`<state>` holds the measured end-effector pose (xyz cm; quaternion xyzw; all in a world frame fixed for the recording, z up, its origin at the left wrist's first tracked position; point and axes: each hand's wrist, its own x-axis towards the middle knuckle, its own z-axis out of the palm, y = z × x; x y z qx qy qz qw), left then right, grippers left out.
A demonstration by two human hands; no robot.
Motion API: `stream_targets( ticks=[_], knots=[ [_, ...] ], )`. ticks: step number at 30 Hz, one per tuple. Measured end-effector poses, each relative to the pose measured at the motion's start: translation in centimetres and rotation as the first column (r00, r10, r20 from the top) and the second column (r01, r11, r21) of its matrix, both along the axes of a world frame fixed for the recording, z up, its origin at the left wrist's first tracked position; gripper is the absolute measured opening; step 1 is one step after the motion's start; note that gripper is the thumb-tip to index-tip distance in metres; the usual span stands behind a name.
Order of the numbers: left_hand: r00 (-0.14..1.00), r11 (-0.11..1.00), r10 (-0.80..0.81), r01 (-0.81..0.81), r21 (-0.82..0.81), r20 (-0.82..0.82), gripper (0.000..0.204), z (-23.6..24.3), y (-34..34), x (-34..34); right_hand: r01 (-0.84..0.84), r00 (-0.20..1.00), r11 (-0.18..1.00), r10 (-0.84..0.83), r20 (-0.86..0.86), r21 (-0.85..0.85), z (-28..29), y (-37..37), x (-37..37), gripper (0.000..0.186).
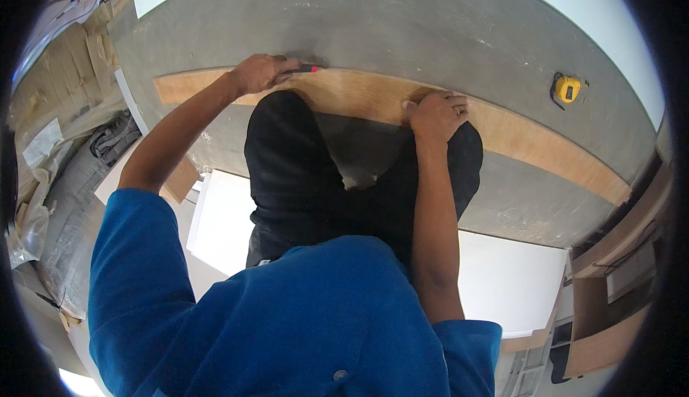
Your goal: The person kneels on the floor and uses a utility knife to score and cut a long wooden plank. They repeatedly reposition the plank and continue cutting along its length.
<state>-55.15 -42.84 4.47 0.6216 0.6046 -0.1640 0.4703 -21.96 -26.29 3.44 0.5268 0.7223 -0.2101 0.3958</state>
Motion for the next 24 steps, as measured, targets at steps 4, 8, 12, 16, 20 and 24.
stream_targets(
  ticks=[4, 8, 12, 16, 20, 24],
  knots=[
    [0.998, 0.996, 0.064, -0.065, 0.054, 0.017, 0.032, -1.5, -5.9, -5.9, -0.082, 0.995, 0.995, 0.080, 0.055, 0.047, -1.0, -0.9, -0.5, 0.106],
    [0.985, 0.985, 0.029, -0.057, -0.162, -0.169, 0.032, 1.9, -9.6, -11.7, -0.108, 0.991, 0.994, 0.110, 0.073, -0.033, -0.7, -1.0, -1.1, 0.105],
    [0.945, 0.984, 0.096, -0.137, -0.112, -0.314, 0.029, 5.1, -9.7, -13.0, -0.112, 0.990, 0.992, 0.107, 0.090, 0.052, -1.1, -1.1, -0.8, 0.103],
    [0.603, 0.715, 0.695, -0.635, 0.292, -0.392, 0.031, 3.2, -12.5, -11.2, -0.167, 0.975, 0.982, 0.151, 0.165, 0.089, 0.3, -0.2, -0.2, 0.103],
    [-0.299, -0.249, 0.951, -0.892, 0.378, -0.079, 0.031, -4.6, -26.8, -10.1, -0.257, 0.966, 0.966, 0.257, -0.011, 0.032, -1.1, -2.1, -0.2, 0.102],
    [-0.441, -0.289, 0.855, -0.842, 0.455, -0.272, 0.081, -11.1, -22.2, -5.3, -0.267, 0.957, 0.964, 0.262, 0.122, 0.019, -0.7, -1.2, -0.8, 0.097]
  ],
)
